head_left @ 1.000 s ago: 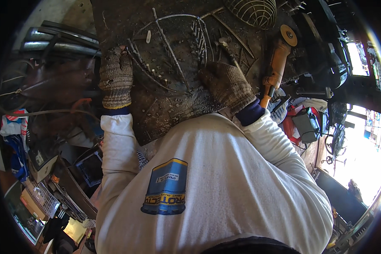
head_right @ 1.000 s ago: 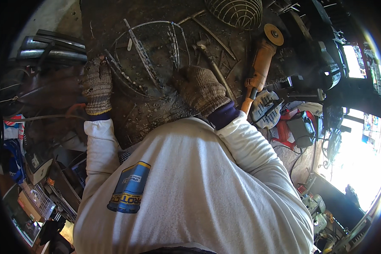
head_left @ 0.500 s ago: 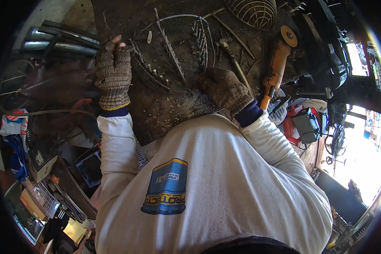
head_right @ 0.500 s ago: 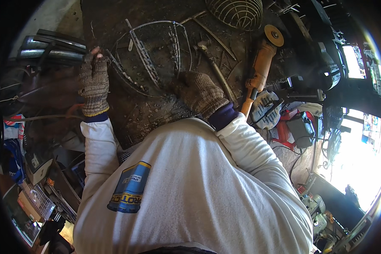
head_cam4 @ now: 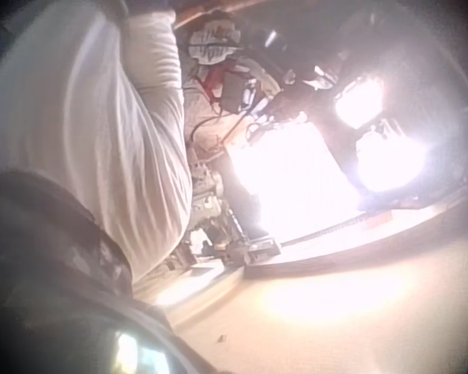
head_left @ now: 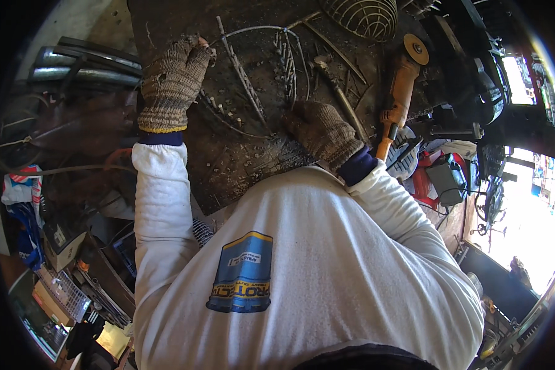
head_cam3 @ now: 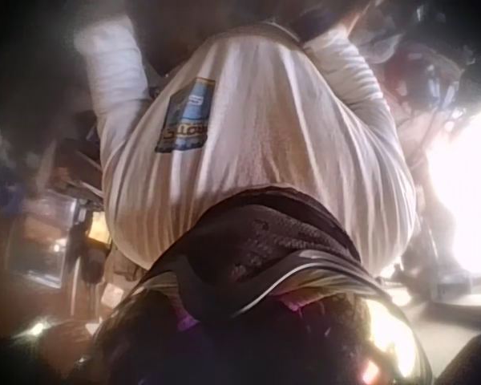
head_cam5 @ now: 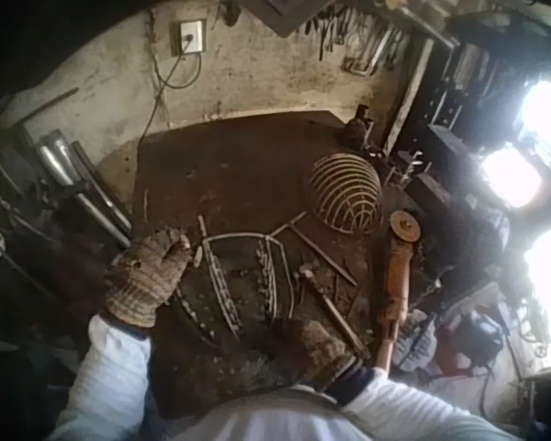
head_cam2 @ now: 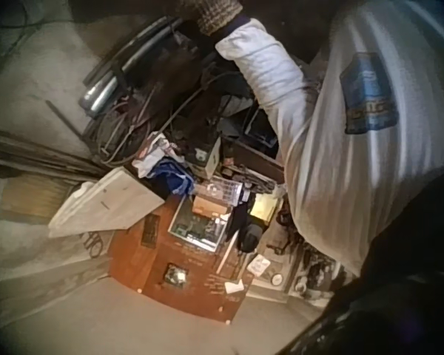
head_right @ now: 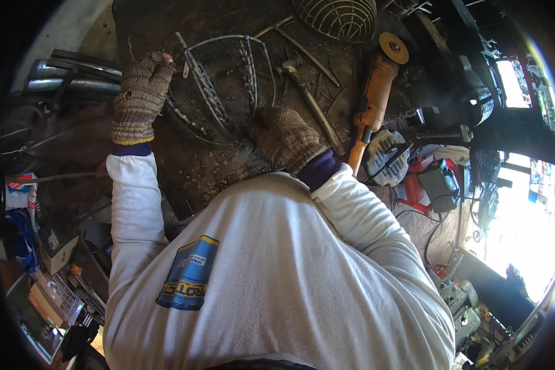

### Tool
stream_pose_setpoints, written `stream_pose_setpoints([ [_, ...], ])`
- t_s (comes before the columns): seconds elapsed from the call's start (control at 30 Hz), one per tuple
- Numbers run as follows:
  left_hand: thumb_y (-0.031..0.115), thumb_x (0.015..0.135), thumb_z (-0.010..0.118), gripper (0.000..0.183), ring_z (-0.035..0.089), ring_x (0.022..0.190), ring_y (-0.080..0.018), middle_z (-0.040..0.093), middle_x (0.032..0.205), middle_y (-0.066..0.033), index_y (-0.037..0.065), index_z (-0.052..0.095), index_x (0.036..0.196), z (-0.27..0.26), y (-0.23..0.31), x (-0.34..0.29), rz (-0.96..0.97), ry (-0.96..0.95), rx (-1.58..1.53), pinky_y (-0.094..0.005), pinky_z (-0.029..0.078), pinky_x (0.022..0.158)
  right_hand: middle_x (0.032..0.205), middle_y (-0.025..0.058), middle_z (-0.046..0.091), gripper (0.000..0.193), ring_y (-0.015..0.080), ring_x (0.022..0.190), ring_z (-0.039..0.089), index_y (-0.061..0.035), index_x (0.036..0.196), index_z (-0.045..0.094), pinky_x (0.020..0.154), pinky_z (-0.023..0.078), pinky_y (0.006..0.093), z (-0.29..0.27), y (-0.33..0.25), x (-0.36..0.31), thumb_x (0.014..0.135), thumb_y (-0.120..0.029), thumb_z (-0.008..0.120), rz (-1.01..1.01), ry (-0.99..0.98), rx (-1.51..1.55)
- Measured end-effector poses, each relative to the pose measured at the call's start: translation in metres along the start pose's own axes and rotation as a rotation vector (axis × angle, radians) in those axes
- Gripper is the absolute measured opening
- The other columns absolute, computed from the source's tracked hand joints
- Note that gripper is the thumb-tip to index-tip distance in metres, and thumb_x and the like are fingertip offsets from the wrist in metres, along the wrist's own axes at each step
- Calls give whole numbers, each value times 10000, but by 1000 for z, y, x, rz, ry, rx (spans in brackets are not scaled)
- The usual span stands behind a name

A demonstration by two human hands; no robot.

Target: The person uses a hammer to straighten and shape a metal wire frame against a workbench.

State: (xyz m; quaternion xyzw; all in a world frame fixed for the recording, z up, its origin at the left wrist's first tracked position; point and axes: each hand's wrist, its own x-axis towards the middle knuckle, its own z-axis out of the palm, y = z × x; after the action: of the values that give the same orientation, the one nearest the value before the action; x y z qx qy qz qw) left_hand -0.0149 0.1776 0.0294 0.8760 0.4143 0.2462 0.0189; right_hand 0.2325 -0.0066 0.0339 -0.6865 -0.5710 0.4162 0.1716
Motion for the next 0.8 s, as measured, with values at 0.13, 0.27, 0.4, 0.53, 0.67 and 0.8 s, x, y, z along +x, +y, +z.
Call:
stream_pose_setpoints([
  [0.13, 367, 980, 628, 294, 668, 1063, -320, 720, 1110, -101, 134, 705, 1144, -1, 10, 4, -134, -7, -54, -437, 514, 919, 998, 203, 719, 369, 319, 918, 697, -34, 1142, 704, 846, 528, 424, -3, -2, 0, 992, -350, 587, -21, -8, -38],
  [0.27, 370, 979, 632, 278, 669, 1068, -321, 721, 1105, -98, 140, 707, 1116, -2, 13, 6, -165, -19, -50, -437, 516, 915, 1017, 205, 717, 387, 319, 929, 698, -30, 1142, 705, 851, 530, 416, -2, 0, 2, 986, -365, 589, 3, 2, -56],
  [0.4, 365, 972, 644, 271, 673, 1060, -315, 723, 1103, -93, 139, 708, 1106, -5, 10, 1, -194, 2, -128, -433, 520, 908, 1055, 210, 714, 403, 334, 958, 693, -18, 1146, 701, 879, 532, 417, 3, 6, 1, 973, -372, 618, -69, 78, -89],
  [0.53, 377, 979, 647, 289, 680, 1053, -310, 727, 1102, -97, 133, 708, 1121, -11, 23, 4, -171, 5, -152, -424, 524, 908, 1074, 218, 710, 431, 363, 990, 683, -18, 1168, 689, 900, 529, 430, 1, 17, -2, 960, -393, 644, -56, 90, 3],
  [0.67, 434, 955, 658, 327, 701, 1012, -313, 738, 1058, -85, 148, 695, 1111, -6, 18, 5, -207, 5, -228, -437, 543, 868, 1065, 215, 711, 462, 382, 995, 680, -28, 1195, 670, 891, 530, 439, 3, 10, -4, 950, -419, 658, -158, 127, -142],
  [0.8, 574, 948, 613, 513, 676, 1079, -333, 732, 1110, -121, 122, 701, 1175, -13, 27, 13, -272, -99, -155, -438, 521, 924, 1012, 207, 714, 426, 375, 956, 687, -37, 1157, 679, 851, 536, 441, 12, 17, 3, 955, -410, 651, -184, 151, -130],
])
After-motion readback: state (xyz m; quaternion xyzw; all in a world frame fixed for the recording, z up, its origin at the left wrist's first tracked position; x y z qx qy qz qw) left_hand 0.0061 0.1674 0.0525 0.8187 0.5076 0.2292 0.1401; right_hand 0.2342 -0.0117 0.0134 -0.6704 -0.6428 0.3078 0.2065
